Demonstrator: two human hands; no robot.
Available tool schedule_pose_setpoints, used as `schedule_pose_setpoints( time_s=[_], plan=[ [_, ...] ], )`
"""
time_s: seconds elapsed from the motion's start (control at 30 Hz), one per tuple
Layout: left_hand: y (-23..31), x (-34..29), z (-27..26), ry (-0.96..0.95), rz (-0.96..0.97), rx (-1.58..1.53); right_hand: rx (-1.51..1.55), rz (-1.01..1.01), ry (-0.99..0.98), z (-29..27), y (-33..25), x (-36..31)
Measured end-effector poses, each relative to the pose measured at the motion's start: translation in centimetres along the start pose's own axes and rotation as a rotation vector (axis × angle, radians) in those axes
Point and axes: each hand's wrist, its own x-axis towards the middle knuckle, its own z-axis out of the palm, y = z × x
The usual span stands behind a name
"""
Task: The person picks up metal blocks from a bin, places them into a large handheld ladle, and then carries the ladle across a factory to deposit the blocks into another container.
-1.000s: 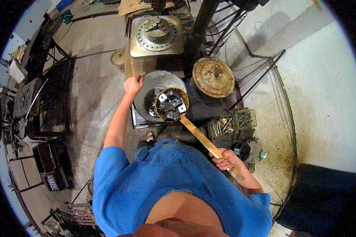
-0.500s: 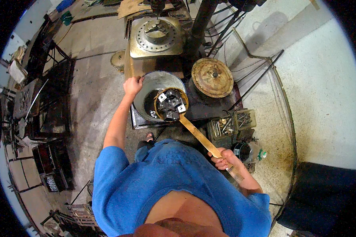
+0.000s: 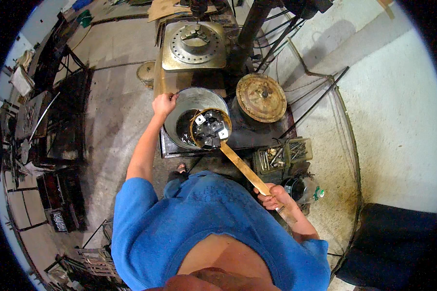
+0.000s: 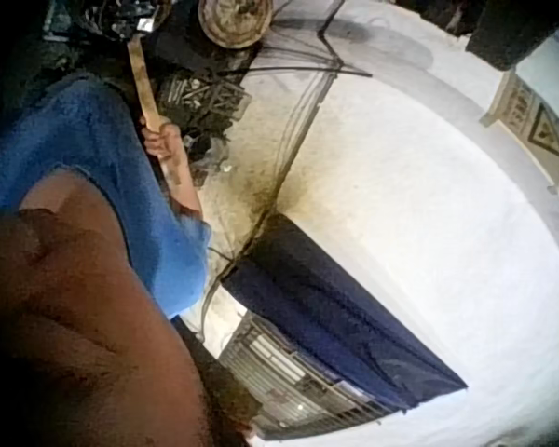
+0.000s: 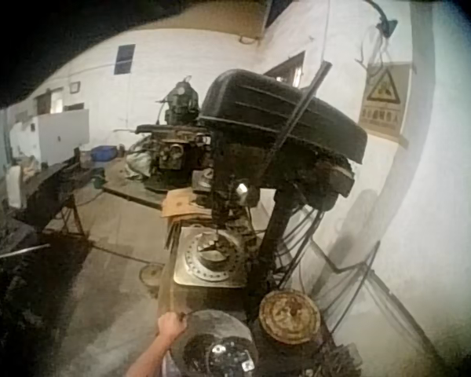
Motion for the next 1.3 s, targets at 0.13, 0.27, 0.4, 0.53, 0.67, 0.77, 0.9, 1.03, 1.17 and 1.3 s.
schedule_pose_setpoints(
  time_s=[0.13, 0.27, 0.4, 0.53, 0.67, 0.77, 0.9, 1.03, 1.17, 1.3],
  plan=[
    [0.1, 0.1, 0.0, -0.01, -0.016, -0.006, -0.023, -0.005, 0.01, 0.3, 0.1, 0.0],
    [0.0, 0.2, -0.3, -0.015, -0.034, -0.035, -0.111, -0.071, 0.073, 2.8, -0.1, 0.2],
    [0.2, 0.3, -0.7, -0.043, -0.058, -0.05, -0.116, -0.07, 0.012, 6.1, -0.6, 1.2],
    [-0.2, 0.2, -0.7, -0.07, -0.049, -0.121, -0.082, -0.038, 0.048, 8.6, -1.2, 2.4],
    [-1.0, 0.1, -0.8, 0.006, -0.069, -0.389, 0.064, 0.005, -0.029, 10.3, -1.7, 3.2],
    [-4.7, -0.9, -0.6, 0.089, -0.14, -0.602, 0.091, 0.012, -0.025, 10.9, -2.0, 3.5],
    [-6.2, -6.6, -7.1, 0.01, -0.255, -0.913, 0.176, -0.033, 0.0, 12.6, -2.1, 4.0],
    [-3.0, -15.9, -8.1, -0.47, -0.385, -1.336, 0.074, -0.101, 0.017, 14.3, -1.7, 3.3],
    [6.6, -18.7, -5.4, -0.984, -0.167, -1.797, 0.018, -0.171, 0.019, 15.9, -1.5, 3.2],
    [13.5, -17.2, -3.8, -1.356, -0.182, -2.239, -0.018, -0.204, 0.051, 16.6, -0.8, 3.8]
  ],
)
